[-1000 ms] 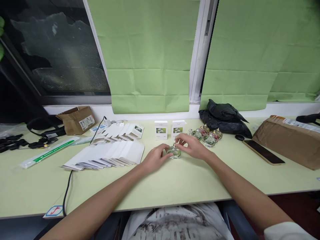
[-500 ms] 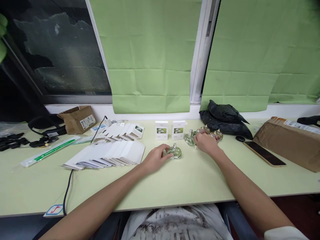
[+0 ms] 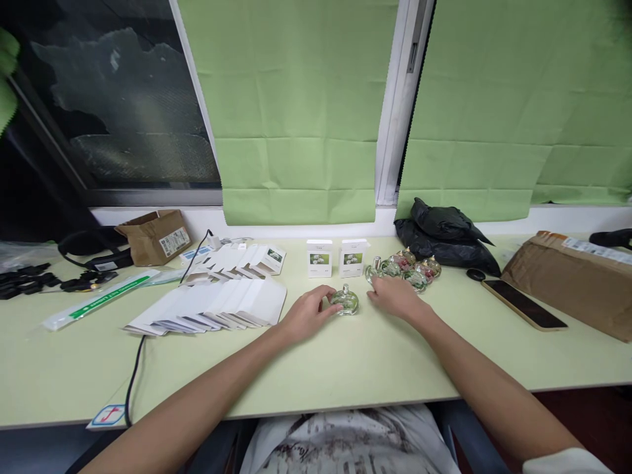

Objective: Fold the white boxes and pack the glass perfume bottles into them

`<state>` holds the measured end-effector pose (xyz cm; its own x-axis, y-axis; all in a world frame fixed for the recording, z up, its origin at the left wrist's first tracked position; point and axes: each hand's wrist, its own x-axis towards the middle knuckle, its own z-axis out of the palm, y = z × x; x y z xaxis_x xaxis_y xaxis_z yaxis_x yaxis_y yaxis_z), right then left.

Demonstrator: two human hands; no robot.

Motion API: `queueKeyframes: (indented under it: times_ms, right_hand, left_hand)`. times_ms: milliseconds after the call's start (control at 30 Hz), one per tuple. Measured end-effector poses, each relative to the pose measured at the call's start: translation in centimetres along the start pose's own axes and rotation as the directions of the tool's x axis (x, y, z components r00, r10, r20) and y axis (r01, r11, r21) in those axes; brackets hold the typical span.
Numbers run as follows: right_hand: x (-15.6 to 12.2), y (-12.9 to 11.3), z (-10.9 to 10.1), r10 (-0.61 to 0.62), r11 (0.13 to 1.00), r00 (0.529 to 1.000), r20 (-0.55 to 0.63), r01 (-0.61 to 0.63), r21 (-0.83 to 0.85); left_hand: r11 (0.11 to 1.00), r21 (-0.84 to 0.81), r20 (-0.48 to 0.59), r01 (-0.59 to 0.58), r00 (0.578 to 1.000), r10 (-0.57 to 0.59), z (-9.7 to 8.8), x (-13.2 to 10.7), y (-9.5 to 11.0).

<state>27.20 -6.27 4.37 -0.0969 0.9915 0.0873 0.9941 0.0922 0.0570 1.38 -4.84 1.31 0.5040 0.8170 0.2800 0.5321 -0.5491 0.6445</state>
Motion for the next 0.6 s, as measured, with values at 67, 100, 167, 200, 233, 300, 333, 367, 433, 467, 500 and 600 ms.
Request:
queueKeyframes:
  times_ms: [67, 100, 167, 200, 233, 300, 333, 367, 433, 467, 500, 600]
  right_hand:
    - [-0.2, -0.9, 0.0, -0.100, 0.994, 0.994, -0.043, 0.101, 0.029]
    - [-0.2, -1.3, -0.1, -0.143, 0.987, 0.985, -0.099, 0.149, 0.053]
    - [-0.4, -2.0, -0.6, -0.219, 0.958, 0.935, -0.280, 0.260, 0.120]
    - [-0.6, -2.3, -0.9, -0.252, 0.931, 0.892, -0.374, 0.329, 0.158]
    - [-0.7, -2.5, -1.1, -0.277, 0.896, 0.843, -0.461, 0.400, 0.193]
    - [-0.9, -2.9, -1.5, -0.312, 0.823, 0.758, -0.573, 0.517, 0.236]
    - [-1.1, -3.0, -1.6, -0.321, 0.797, 0.733, -0.600, 0.551, 0.247]
    - [-1.2, -3.1, -1.6, -0.325, 0.781, 0.721, -0.612, 0.570, 0.257]
    - [-1.2, -3.2, -1.4, -0.323, 0.771, 0.720, -0.614, 0.577, 0.271]
    - [-1.1, -3.2, -1.2, -0.321, 0.771, 0.722, -0.613, 0.575, 0.274]
    - [-1.1, -3.1, -1.0, -0.321, 0.773, 0.723, -0.612, 0.574, 0.272]
    - [-0.7, -2.8, -0.6, -0.354, 0.771, 0.715, -0.603, 0.588, 0.245]
  left_hand:
    - [1.000, -0.002, 0.001, -0.003, 1.000, 0.003, 0.0, 0.0, 0.0]
    - [1.000, -0.003, 0.001, -0.004, 1.000, 0.004, 0.0, 0.0, 0.0]
    - [1.000, -0.002, 0.000, -0.006, 1.000, 0.006, -0.1, 0.0, 0.1]
    - [1.000, -0.001, -0.001, -0.007, 1.000, 0.007, -0.1, 0.0, 0.1]
    - [1.000, 0.001, 0.000, -0.007, 1.000, 0.007, -0.1, 0.0, 0.2]
    - [1.000, 0.003, 0.005, -0.011, 1.000, 0.011, -0.2, 0.0, 0.2]
    - [1.000, 0.001, 0.008, -0.014, 1.000, 0.014, -0.2, 0.0, 0.3]
    - [1.000, -0.005, 0.011, -0.016, 1.000, 0.016, -0.2, -0.1, 0.3]
    - [1.000, -0.016, 0.013, -0.017, 1.000, 0.017, -0.2, -0.1, 0.3]
    - [1.000, -0.018, 0.013, -0.014, 1.000, 0.015, -0.2, -0.1, 0.3]
    - [1.000, -0.017, 0.013, -0.011, 1.000, 0.011, -0.2, -0.1, 0.3]
    - [1.000, -0.005, 0.015, -0.008, 1.000, 0.009, -0.2, -0.1, 0.3]
